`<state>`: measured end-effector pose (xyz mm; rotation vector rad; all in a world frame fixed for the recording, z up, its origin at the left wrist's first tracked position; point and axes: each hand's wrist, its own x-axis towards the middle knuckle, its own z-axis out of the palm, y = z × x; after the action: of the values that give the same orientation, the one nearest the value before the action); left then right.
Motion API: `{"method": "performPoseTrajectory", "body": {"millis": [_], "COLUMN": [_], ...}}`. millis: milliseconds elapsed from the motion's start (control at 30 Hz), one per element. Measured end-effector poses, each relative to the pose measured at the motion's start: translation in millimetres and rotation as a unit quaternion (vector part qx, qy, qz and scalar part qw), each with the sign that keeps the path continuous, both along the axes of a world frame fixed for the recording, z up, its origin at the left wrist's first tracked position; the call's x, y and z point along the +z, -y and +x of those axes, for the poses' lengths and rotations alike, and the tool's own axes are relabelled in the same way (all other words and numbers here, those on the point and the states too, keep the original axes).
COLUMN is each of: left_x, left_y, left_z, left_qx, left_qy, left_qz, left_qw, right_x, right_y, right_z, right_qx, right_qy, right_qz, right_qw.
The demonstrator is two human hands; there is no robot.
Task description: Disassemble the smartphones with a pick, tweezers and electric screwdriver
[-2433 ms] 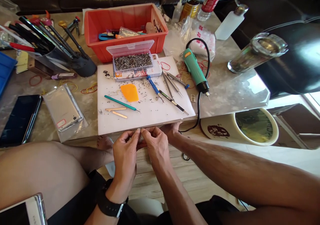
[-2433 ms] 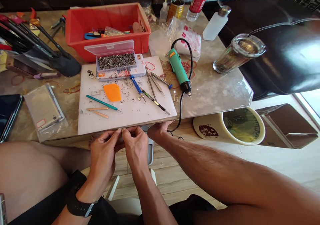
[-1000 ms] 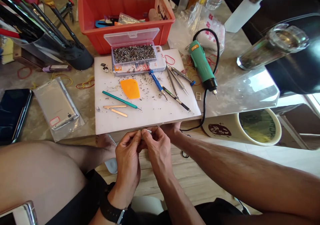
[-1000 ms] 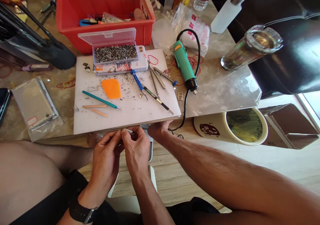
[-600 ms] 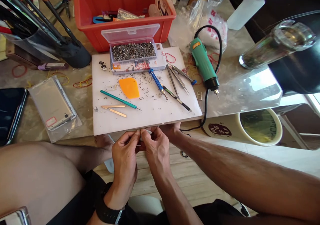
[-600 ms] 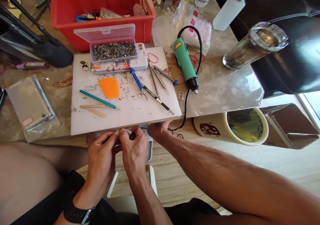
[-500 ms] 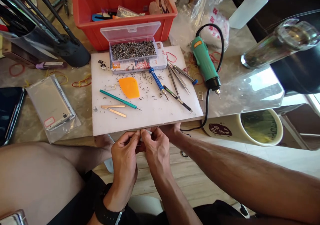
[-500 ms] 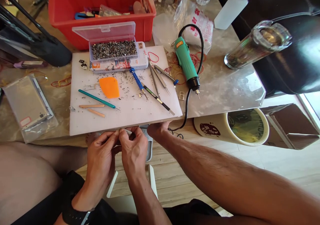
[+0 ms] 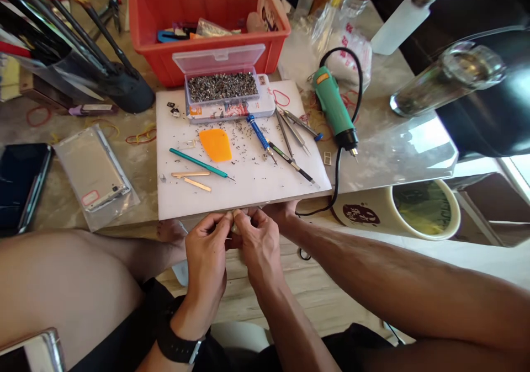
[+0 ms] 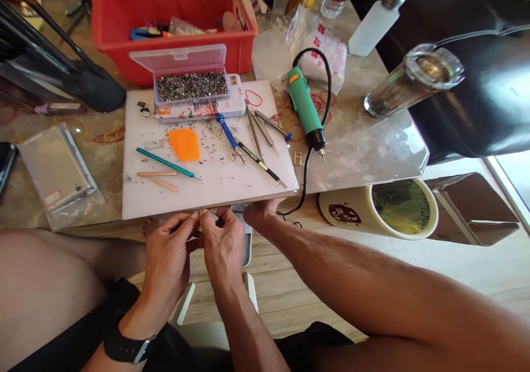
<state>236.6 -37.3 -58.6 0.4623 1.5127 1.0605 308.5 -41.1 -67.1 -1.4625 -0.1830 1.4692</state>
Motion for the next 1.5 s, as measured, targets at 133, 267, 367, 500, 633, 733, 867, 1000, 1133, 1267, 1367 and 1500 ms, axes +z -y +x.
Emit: {"method": "performPoseTrajectory", "body": {"millis": [133,267,367,500,633,733,867,1000,1133,1267,1367,1500], "left_x": [5.7,13.8,23.0,36.5,41.1,39.6,39.8,38.7,34.2,55.6,93.1,130.7], "left_y": [3.7,14.5,23.2,28.5,29.6,31.9,35.9,34.9,30.5,40.9,59.9,85.7], "left_z": [-12.4,-22.1,-25.6,-29.5,-31.3,-30.2,-28.4,-27.6,-24.7,-23.4,-33.6,-81.3], "left_qx": [-0.081,-0.102,-0.132,-0.151,-0.166,-0.183,-0.178,-0.149,-0.109,-0.077,-0.163,-0.241], "left_qy": [-0.022,-0.049,-0.117,-0.15,-0.124,-0.113,-0.136,-0.15,-0.13,-0.139,-0.155,-0.218], "left_qz": [0.038,0.085,0.14,0.206,0.235,0.245,0.264,0.288,0.289,0.295,0.375,0.414], "left_qw": [0.996,0.99,0.974,0.955,0.95,0.946,0.938,0.934,0.942,0.942,0.899,0.85], "right_x": [6.4,16.7,26.9,39.6,49.0,53.1,53.3,55.2,65.2,71.0,63.9,56.1], "right_y": [12.8,27.4,33.8,39.6,47.0,52.1,55.9,52.4,28.6,-19.0,-52.0,-63.4], "right_z": [8.2,17.1,23.3,31.2,36.8,37.4,33.1,29.5,37.4,51.0,51.4,43.4], "right_qx": [0.017,0.032,0.051,0.086,0.125,0.155,0.195,0.2,0.202,0.167,0.158,0.184], "right_qy": [-0.012,0.029,0.059,0.122,0.2,0.243,0.284,0.289,0.303,0.379,0.416,0.466], "right_qz": [0.075,0.106,0.125,0.172,0.192,0.185,0.145,0.123,0.136,0.114,0.089,0.079], "right_qw": [0.997,0.993,0.989,0.974,0.953,0.939,0.927,0.928,0.922,0.903,0.891,0.862]}}
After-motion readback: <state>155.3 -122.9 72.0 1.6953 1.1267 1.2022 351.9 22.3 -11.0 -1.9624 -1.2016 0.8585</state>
